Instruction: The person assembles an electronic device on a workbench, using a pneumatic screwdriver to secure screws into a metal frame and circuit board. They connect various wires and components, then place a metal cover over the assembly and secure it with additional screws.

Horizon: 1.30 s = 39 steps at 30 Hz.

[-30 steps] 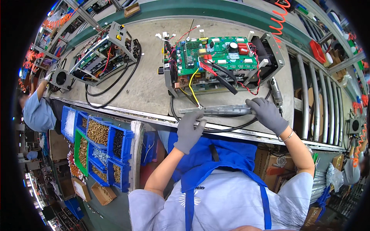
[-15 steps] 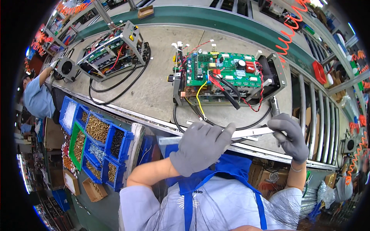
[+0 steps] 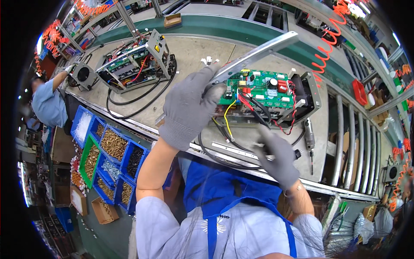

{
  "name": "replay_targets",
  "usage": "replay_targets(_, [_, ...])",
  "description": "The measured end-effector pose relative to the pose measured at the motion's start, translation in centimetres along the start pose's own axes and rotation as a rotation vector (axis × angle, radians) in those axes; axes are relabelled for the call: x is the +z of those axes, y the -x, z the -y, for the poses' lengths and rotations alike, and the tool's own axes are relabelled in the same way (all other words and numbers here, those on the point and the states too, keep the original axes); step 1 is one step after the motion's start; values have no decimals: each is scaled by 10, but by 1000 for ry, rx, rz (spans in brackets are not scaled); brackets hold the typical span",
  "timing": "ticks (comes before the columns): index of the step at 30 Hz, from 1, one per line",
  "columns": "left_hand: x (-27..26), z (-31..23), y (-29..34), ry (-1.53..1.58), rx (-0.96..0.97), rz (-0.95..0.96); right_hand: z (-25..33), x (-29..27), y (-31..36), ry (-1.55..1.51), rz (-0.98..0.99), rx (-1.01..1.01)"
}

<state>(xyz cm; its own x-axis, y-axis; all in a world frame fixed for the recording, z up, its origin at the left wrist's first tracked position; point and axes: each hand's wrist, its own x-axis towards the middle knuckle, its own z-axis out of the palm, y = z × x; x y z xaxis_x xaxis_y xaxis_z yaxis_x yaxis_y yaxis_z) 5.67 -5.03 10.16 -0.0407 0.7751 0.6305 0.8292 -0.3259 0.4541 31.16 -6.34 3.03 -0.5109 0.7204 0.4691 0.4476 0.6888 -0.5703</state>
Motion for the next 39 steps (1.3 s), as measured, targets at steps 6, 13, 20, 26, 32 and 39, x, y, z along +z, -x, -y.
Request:
replay_targets(6, [-30,-2,23,147,-178,31,17,36,-92,244,228,-281])
replay_targets(13, [-42,-22,44,-277,294,333,-44,-22,-214,-491,532,391])
replay_targets(20, [87,-53,-5,-50,502,184,-18,-35,-234,-245,749,351])
replay_targets(26, [129,-45,-30,-47,347,223,-8,-34,-237,-149,773,252])
replay_targets(32, [131,-23,-19,34,357,58,-11,-22,-234,-91,692,125])
replay_targets(39, [126,-8,-28,-25,466,23,-5,-30,-229,217,420,-148])
